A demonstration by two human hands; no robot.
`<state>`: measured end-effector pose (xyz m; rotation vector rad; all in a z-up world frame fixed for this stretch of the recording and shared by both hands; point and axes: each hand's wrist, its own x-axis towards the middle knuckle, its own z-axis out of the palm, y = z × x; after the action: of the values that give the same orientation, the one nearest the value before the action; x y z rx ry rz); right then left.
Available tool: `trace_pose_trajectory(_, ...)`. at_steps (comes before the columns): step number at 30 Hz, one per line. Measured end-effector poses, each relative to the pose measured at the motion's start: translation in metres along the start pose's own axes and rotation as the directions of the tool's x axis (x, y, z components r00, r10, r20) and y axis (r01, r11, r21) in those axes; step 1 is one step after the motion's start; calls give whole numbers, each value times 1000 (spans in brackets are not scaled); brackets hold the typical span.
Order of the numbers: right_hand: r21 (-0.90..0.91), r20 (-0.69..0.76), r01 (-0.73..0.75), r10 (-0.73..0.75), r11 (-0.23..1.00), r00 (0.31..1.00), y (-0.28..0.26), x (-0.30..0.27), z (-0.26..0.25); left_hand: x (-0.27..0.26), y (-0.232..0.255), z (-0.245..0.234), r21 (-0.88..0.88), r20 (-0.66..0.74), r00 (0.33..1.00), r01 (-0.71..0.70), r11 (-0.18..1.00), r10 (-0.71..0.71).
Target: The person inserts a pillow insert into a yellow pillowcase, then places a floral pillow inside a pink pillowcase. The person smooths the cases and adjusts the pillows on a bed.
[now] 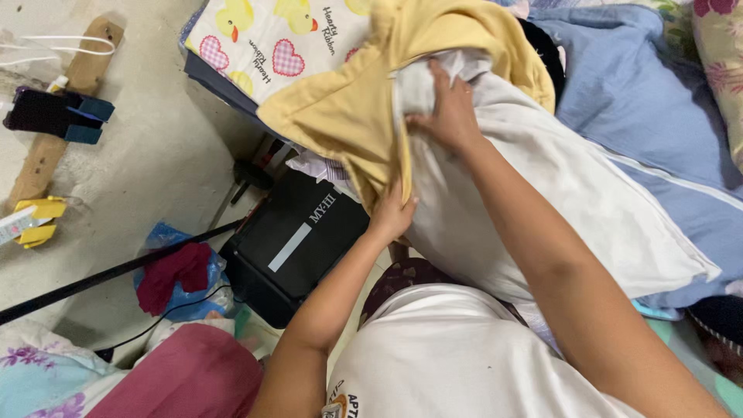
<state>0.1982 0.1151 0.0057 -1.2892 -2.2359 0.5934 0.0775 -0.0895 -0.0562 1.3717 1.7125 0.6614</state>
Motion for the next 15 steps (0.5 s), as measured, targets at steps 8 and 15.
trace_pose_trajectory(8, -276, 90, -208, 241, 938, 966, 43, -69, -120, -11, 50, -33, 376, 83, 991, 66, 924, -105)
trace_pose_trajectory(15, -39, 354, -297, 291, 954, 889, 38, -99, -126, 79, 134, -50, 328, -215, 854, -393, 859, 473)
